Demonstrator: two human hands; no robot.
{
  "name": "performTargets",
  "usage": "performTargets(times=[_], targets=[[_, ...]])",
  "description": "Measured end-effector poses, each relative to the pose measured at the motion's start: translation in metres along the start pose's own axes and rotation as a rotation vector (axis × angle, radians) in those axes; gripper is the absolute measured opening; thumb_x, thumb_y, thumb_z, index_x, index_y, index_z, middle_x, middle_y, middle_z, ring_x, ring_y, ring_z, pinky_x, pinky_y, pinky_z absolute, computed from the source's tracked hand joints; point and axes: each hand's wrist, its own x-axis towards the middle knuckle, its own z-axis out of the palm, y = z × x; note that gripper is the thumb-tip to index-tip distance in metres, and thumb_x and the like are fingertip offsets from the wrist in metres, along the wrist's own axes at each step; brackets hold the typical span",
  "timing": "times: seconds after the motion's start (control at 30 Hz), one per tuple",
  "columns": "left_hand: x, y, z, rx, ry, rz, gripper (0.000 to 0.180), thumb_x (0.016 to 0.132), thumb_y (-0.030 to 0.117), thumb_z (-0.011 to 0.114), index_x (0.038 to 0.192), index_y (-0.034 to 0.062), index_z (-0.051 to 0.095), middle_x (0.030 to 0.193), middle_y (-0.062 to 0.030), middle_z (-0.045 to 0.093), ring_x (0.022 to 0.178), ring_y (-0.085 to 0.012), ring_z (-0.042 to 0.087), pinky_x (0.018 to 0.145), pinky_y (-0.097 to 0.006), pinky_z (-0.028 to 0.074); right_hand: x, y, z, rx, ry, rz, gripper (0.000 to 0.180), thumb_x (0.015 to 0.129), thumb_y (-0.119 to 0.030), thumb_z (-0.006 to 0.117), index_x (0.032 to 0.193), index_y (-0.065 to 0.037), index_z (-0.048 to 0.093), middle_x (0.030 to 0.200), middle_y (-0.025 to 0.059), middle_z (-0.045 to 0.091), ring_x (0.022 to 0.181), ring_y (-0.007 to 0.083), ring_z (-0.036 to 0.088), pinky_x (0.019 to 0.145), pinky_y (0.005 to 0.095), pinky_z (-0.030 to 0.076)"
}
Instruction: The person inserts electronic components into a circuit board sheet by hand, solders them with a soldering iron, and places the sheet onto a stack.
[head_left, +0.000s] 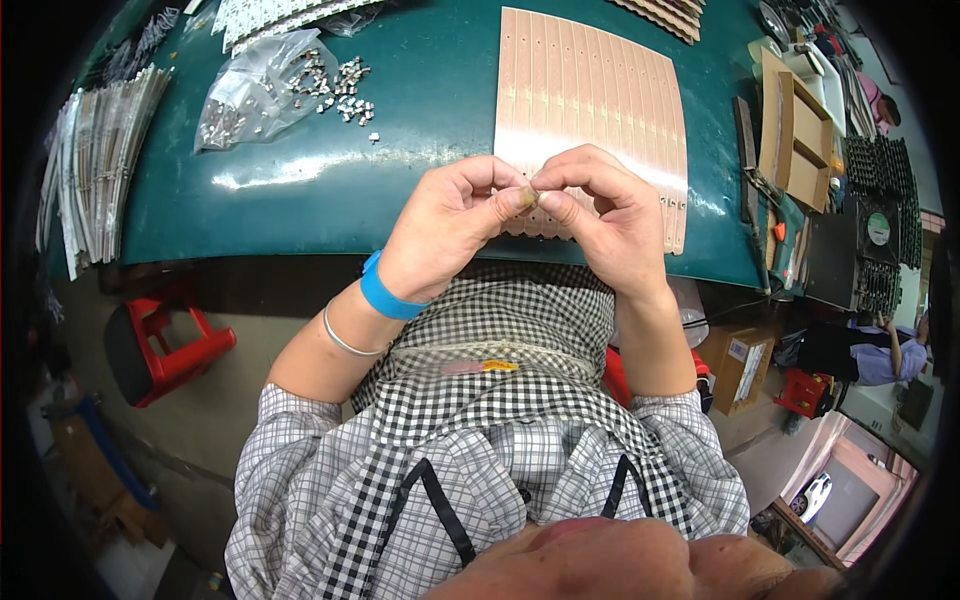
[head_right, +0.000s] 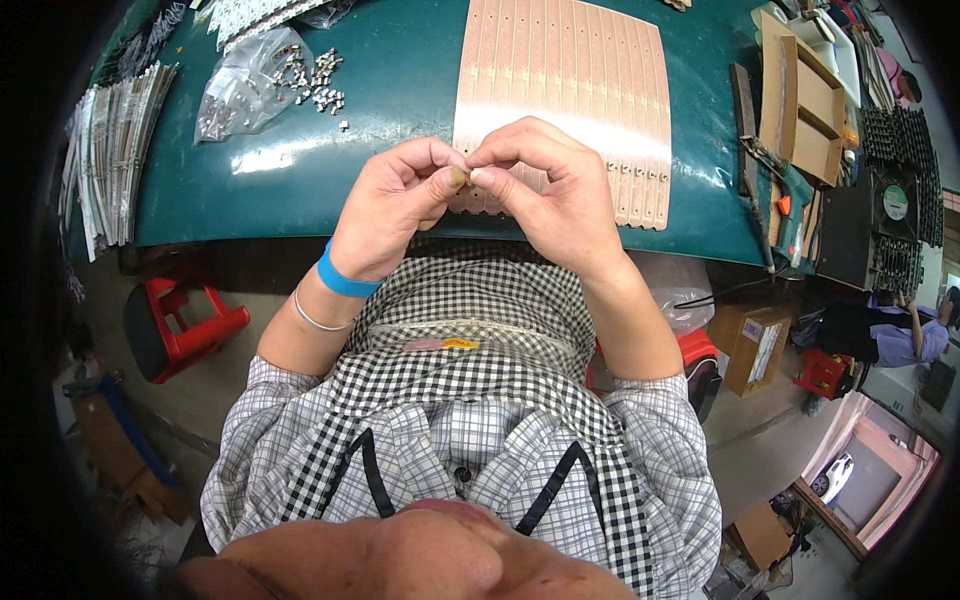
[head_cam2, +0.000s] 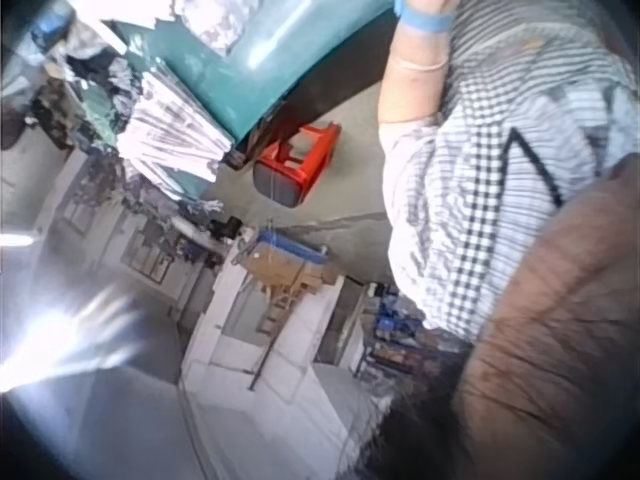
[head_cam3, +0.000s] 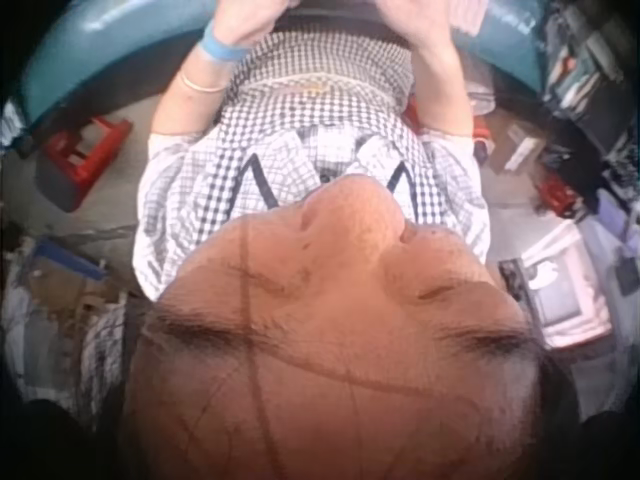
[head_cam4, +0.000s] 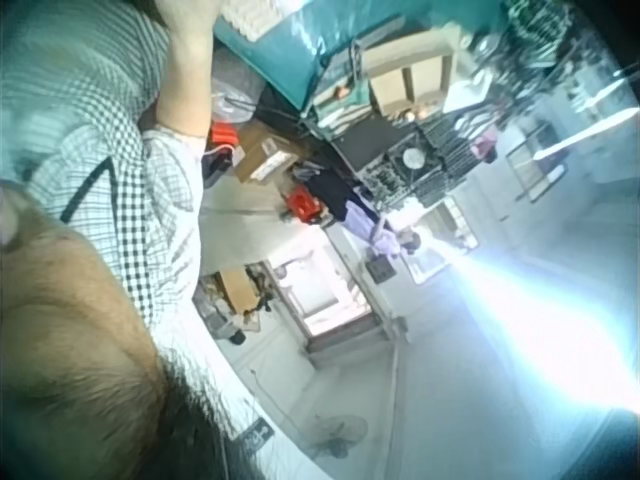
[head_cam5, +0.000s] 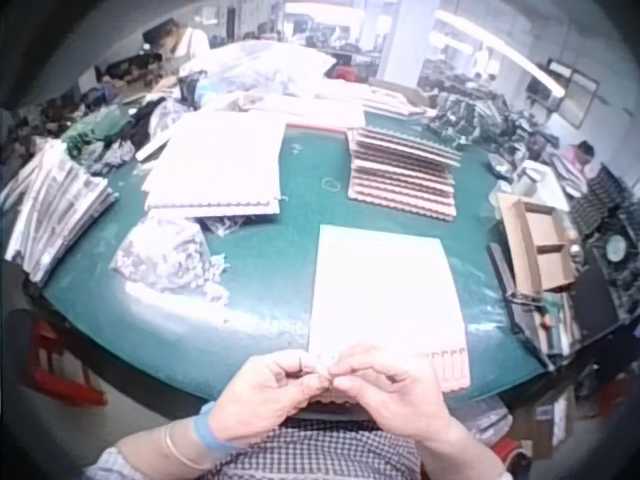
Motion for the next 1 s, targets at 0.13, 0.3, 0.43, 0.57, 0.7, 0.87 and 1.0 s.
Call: performTargets(times=[0.13, 0.3, 0.43, 0.57, 0.7, 0.87, 1.0], targets=[[-0.001, -0.001, 0.003, -0.082, 0.054, -0.104, 0.014, 0.099, 0.016, 0.061, 0.102, 0.0027, 0.064, 0.078, 0.0042, 0.056, 0.058, 0.0003, 0.034, 0.049, -0.017, 0.024, -0.002, 0.002, 0.003, -0.062, 0.053, -0.066, 0.012, 0.077, 0.001, 0.075, 0.088, 0.0, 0.071, 0.09, 0.0089, 0.068, 0.084, 0.0181, 0.065, 0.076, 0.029, 0.052], [-0.001, -0.006, 0.012, -0.323, 0.06, -0.18, 0.012, 0.101, 0.016, 0.058, 0.101, 0.005, 0.061, 0.08, 0.0042, 0.056, 0.055, 0.0002, 0.034, 0.047, -0.017, 0.025, -0.006, -0.006, 0.007, -0.373, 0.179, -0.355, 0.023, 0.063, -0.001, 0.083, 0.081, -0.002, 0.07, 0.089, 0.01, 0.066, 0.081, 0.0234, 0.065, 0.069, 0.0318, 0.053], [-0.003, -0.007, 0.017, -0.545, 0.016, -0.273, 0.013, 0.101, 0.018, 0.056, 0.104, 0.0059, 0.06, 0.079, 0.0054, 0.053, 0.056, -0.0002, 0.033, 0.046, -0.016, 0.026, -0.008, -0.005, 0.012, -0.605, 0.236, -0.557, 0.026, 0.057, 0.001, 0.083, 0.079, -0.002, 0.068, 0.085, 0.0093, 0.064, 0.08, 0.0268, 0.063, 0.065, 0.0343, 0.052], [-0.005, -0.012, 0.015, -0.602, -0.007, -0.264, 0.012, 0.101, 0.017, 0.055, 0.104, 0.0065, 0.06, 0.078, 0.0063, 0.051, 0.056, -0.0005, 0.033, 0.047, -0.016, 0.026, -0.007, -0.005, 0.014, -0.679, 0.259, -0.607, 0.024, 0.058, 0.002, 0.082, 0.078, -0.001, 0.067, 0.083, 0.0098, 0.065, 0.079, 0.0269, 0.063, 0.065, 0.0354, 0.051], [-0.007, -0.009, 0.018, -0.471, 0.007, -0.236, 0.013, 0.101, 0.017, 0.056, 0.105, 0.0055, 0.061, 0.076, 0.0063, 0.05, 0.058, -0.0003, 0.035, 0.048, -0.016, 0.027, -0.009, -0.004, 0.011, -0.581, 0.224, -0.551, 0.02, 0.063, 0.005, 0.078, 0.078, 0.001, 0.065, 0.083, 0.0114, 0.065, 0.079, 0.0276, 0.063, 0.066, 0.0348, 0.051], [-0.005, 0.003, 0.001, 0.323, 0.123, 0.165, 0.015, 0.094, 0.008, 0.063, 0.105, -0.001, 0.068, 0.085, 0.0015, 0.061, 0.066, -0.002, 0.047, 0.053, -0.018, 0.036, -0.003, 0.001, -0.016, -0.429, 0.178, -0.286, 0.016, 0.071, 0.007, 0.07, 0.083, 0.001, 0.061, 0.089, 0.014, 0.063, 0.083, 0.0284, 0.062, 0.071, 0.0335, 0.051], [0.003, 0.032, -0.055, 1.273, 0.53, 0.578, 0.008, 0.081, 0.009, 0.072, 0.088, 0.0053, 0.07, 0.087, -0.0106, 0.066, 0.076, -0.0296, 0.064, 0.066, -0.037, 0.052, 0.003, 0.015, -0.033, -0.559, 0.042, -0.061, 0.012, 0.075, 0.005, 0.067, 0.083, -0.001, 0.06, 0.09, 0.0116, 0.062, 0.09, 0.029, 0.058, 0.079, 0.0363, 0.049]])
